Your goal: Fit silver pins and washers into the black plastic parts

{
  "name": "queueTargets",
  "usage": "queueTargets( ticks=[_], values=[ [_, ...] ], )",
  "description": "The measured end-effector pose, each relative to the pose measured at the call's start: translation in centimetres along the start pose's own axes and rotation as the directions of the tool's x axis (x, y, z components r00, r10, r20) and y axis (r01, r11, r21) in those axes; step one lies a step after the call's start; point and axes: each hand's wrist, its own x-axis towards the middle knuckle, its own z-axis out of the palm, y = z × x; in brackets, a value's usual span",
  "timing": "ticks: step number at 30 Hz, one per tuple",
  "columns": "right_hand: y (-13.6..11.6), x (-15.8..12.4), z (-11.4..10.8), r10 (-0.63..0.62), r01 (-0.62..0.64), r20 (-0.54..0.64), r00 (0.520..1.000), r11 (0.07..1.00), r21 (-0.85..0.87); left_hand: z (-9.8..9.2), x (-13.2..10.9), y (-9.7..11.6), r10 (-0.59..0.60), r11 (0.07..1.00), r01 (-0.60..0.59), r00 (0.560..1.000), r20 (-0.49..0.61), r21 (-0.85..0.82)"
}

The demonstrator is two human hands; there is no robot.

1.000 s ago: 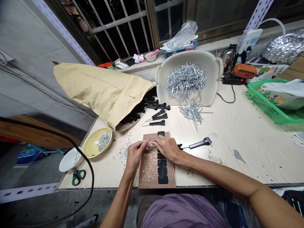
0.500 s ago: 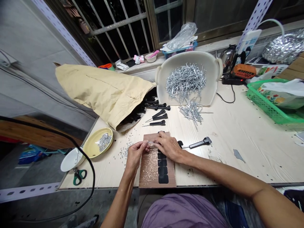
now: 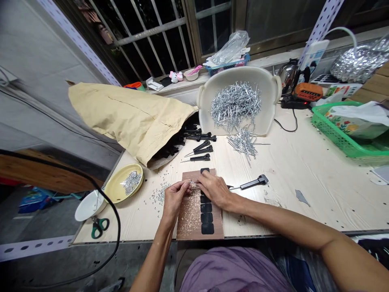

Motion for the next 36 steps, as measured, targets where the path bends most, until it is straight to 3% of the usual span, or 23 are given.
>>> queueTargets(
  ticks=[5, 10, 15, 20, 24, 29, 32, 34, 36],
  values=[
    [0.3, 0.3, -0.4, 0.111, -0.121, 0.077, 0.991, 0.984, 0.129, 0.3, 0.0, -0.2, -0.001, 1.0, 0.001, 1.0, 0.007, -0.015],
    [0.8, 0.2, -0.8, -0.041, 0.041, 0.009, 0.999, 0.998, 0.05, 0.7, 0.0, -0.1, -0.029, 0.997, 0.03, 0.999, 0.023, -0.072],
    [1.1, -0.9, -1.5, 0.01, -0.009, -0.019, 1.0, 1.0, 0.027, 1.9, -0.4, 0.1, -0.054, 0.991, 0.057, 0.998, 0.025, -0.123],
    [2.4, -2.4, -2.8, 0.031, -0.033, -0.018, 0.999, 0.992, -0.125, 2.7, -0.7, -0.3, -0.117, 0.98, 0.131, 0.988, 0.096, -0.148],
    [4.0, -2.7, -3.5, 0.02, -0.025, -0.018, 1.0, 0.939, -0.344, 2.1, -0.9, -0.6, -0.136, 0.988, 0.135, 0.991, -0.016, -0.074],
    [5.5, -2.0, -3.4, -0.068, 0.073, 0.027, 0.997, 0.885, -0.459, 1.3, -1.2, -1.0, -0.046, 0.995, 0.06, 0.985, -0.165, 0.079],
    [5.4, -3.2, -2.7, -0.14, 0.164, 0.088, 0.986, 0.885, -0.437, 1.4, -1.3, -1.4, 0.02, 0.994, 0.003, 0.978, -0.21, 0.107],
    [4.9, -4.6, -2.4, -0.266, 0.331, 0.216, 0.939, 0.87, -0.367, 1.5, -1.2, -1.6, 0.056, 0.99, -0.025, 0.971, -0.23, 0.136],
    [4.4, -5.3, -2.3, -0.387, 0.483, 0.334, 0.859, 0.828, -0.284, 1.7, -1.2, -1.7, 0.081, 0.984, -0.04, 0.968, -0.238, 0.172]
  ],
)
